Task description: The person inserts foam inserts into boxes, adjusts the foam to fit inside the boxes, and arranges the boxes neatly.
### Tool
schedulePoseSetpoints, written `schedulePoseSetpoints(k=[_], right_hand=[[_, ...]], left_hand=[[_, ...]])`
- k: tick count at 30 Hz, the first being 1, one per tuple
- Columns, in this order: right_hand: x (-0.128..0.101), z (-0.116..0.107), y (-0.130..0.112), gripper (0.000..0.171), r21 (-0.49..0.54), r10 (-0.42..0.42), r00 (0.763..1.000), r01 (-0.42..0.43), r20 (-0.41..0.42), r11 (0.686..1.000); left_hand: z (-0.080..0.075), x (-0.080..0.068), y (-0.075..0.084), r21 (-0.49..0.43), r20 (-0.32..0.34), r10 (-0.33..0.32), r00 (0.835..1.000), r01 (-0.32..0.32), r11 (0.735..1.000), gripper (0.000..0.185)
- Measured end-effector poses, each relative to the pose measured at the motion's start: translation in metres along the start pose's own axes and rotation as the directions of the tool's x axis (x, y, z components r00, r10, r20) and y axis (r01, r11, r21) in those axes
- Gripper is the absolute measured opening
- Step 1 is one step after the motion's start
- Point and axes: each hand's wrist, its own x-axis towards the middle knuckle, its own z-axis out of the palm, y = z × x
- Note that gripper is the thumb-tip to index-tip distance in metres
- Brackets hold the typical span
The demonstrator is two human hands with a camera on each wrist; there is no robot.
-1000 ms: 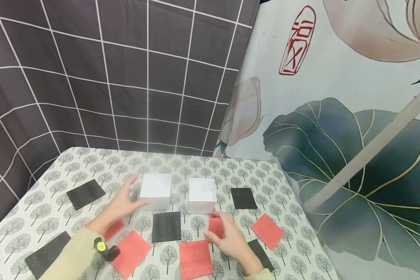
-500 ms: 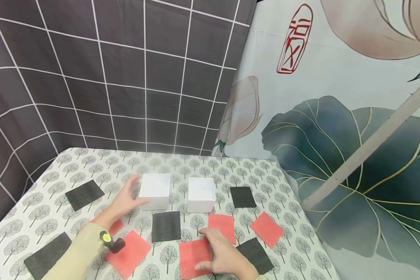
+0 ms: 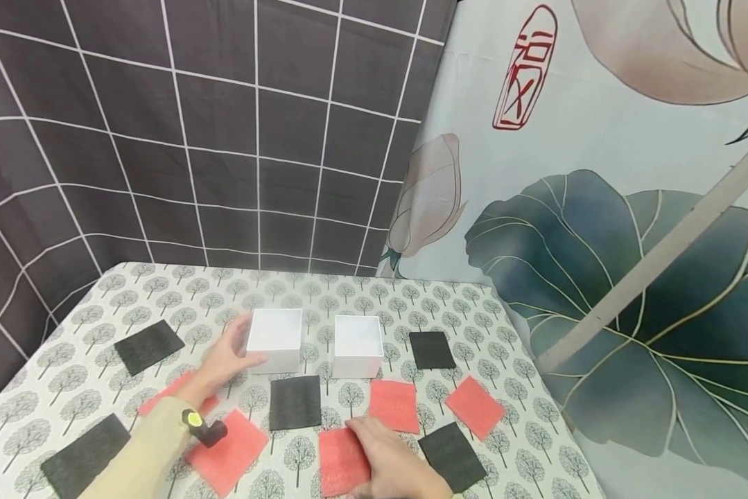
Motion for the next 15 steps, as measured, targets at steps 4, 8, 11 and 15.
schedulePoseSetpoints(k=[4, 8, 11, 15], right_hand=[[-0.0004, 0.0032, 0.0010, 0.099, -0.034, -0.028, 1.000, 0.028, -0.012, 0.999], [-0.0006, 0.0044, 0.0013, 0.097, -0.065, -0.046, 0.999, 0.045, -0.009, 0.997], [0.0001, 0.0041, 0.0008, 0.095, -0.084, -0.043, 0.999, 0.044, 0.004, 0.996], [0.0021, 0.0036, 0.0005, 0.092, -0.105, -0.043, 0.999, 0.044, 0.012, 0.994]], left_hand=[[-0.0003, -0.0002, -0.0011, -0.027, 0.002, -0.016, 1.000, 0.016, 1.000, 0.096], [-0.0010, -0.0002, -0.0014, -0.042, 0.012, -0.031, 0.999, 0.032, 0.999, 0.096], [-0.0014, -0.0002, -0.0010, -0.045, 0.018, -0.038, 0.999, 0.039, 0.998, 0.096], [-0.0014, 0.0004, -0.0016, -0.042, 0.018, -0.053, 0.998, 0.054, 0.998, 0.098]])
